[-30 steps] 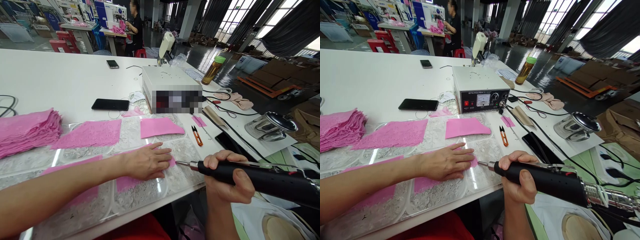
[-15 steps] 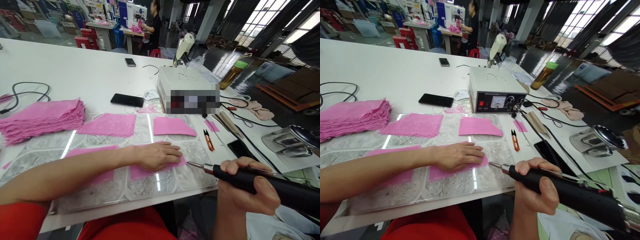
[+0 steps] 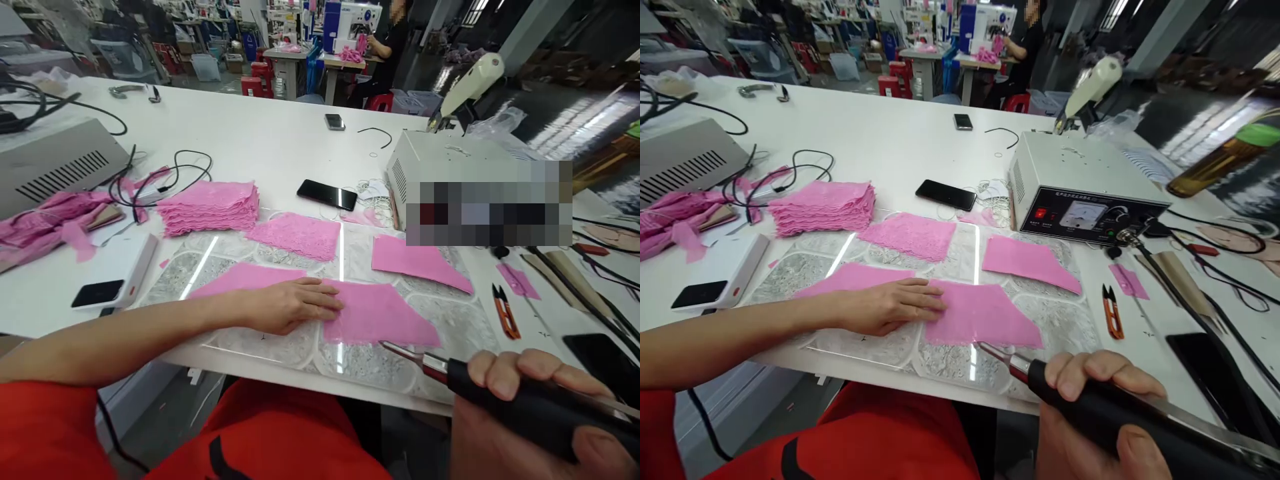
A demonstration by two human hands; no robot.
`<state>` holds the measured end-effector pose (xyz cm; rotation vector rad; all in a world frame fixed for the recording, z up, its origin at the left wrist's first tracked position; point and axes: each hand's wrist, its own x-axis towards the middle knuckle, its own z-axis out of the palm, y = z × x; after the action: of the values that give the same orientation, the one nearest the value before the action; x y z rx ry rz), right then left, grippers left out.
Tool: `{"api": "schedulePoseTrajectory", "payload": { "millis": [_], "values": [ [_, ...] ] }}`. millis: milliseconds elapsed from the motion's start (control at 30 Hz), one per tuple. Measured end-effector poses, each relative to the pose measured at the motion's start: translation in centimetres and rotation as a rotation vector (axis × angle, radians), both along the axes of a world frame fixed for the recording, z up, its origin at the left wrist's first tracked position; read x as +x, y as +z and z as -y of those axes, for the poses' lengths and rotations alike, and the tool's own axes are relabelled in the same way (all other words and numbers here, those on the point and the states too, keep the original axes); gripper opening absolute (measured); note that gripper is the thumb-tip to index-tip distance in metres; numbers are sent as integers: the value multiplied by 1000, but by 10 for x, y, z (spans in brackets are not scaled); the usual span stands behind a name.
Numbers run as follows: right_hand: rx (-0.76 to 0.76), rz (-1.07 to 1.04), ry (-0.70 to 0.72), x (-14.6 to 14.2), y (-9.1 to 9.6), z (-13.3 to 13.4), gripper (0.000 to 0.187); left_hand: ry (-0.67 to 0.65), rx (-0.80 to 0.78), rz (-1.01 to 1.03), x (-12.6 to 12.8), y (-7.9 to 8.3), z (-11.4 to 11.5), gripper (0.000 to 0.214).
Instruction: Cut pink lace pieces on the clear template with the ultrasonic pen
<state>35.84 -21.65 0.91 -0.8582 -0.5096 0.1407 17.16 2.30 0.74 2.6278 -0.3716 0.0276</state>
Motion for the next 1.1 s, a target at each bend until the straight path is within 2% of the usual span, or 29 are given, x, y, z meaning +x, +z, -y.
{"api": "schedulePoseTrajectory", "payload": {
  "millis": [233,433,567,733,800,933,1100],
  "values": [
    [-44,51,125,-19,5,-24,26,20,49,-109,-12,-5,5,58],
    [-71,73,107,-22,6,-26,26,-10,94,-116,-8,-5,6,56],
    [-80,102,-8,-10,7,-20,28,-24,126,-77,-7,-5,6,54],
    [-73,167,-311,19,9,-6,29,-56,142,-15,-8,-10,3,51],
    [-79,154,-382,29,9,1,26,-55,139,23,-8,-13,0,50],
    [-86,110,-430,37,8,12,21,-41,116,110,-7,-16,-3,50],
    [-83,133,-401,36,6,13,19,-57,105,137,-5,-15,-3,53]
  ]
}}
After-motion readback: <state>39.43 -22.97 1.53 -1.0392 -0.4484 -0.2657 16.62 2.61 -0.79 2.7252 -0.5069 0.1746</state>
